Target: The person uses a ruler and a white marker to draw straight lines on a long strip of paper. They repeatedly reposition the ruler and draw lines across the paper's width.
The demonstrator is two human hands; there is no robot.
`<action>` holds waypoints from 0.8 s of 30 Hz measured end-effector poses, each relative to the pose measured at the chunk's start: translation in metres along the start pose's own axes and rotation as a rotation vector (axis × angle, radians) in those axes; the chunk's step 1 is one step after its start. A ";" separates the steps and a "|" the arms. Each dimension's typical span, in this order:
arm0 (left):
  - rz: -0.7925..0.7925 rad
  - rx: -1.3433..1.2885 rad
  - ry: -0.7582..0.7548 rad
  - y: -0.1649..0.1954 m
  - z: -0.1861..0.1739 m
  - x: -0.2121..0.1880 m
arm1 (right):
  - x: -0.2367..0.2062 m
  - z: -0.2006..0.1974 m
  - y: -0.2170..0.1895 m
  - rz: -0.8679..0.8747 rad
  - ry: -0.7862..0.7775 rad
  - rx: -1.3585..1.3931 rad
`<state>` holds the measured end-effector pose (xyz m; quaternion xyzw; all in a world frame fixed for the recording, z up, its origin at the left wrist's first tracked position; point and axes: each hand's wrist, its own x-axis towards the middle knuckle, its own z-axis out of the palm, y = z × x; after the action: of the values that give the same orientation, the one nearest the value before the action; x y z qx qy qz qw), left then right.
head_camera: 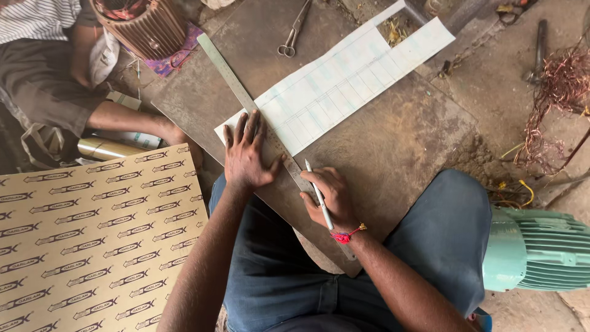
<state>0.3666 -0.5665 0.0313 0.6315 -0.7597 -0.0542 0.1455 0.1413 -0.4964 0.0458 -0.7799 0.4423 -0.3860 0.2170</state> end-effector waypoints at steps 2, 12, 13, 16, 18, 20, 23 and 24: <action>0.006 0.000 -0.003 -0.004 0.005 0.000 | -0.003 0.003 0.005 0.010 -0.002 0.001; -0.005 0.025 -0.013 -0.002 0.000 0.000 | 0.004 0.003 0.002 0.027 -0.022 0.012; -0.007 0.025 -0.020 0.000 -0.007 0.002 | 0.001 0.007 0.006 0.031 -0.022 0.015; -0.013 0.033 -0.035 0.000 -0.011 0.003 | -0.011 0.015 0.020 0.030 -0.014 0.029; -0.014 0.043 -0.041 -0.009 0.009 -0.001 | -0.014 0.012 0.019 0.034 0.003 0.041; 0.004 0.051 -0.040 -0.023 0.034 -0.008 | -0.006 0.003 0.005 0.029 0.019 0.051; 0.047 -0.009 -0.019 -0.037 0.045 -0.015 | 0.022 -0.012 -0.026 0.003 0.047 0.081; -0.021 -0.031 -0.158 -0.038 0.035 -0.012 | 0.031 -0.013 -0.032 -0.016 0.050 0.106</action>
<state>0.3942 -0.5656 -0.0141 0.6308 -0.7612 -0.1172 0.0943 0.1572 -0.5059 0.0884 -0.7609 0.4202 -0.4301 0.2439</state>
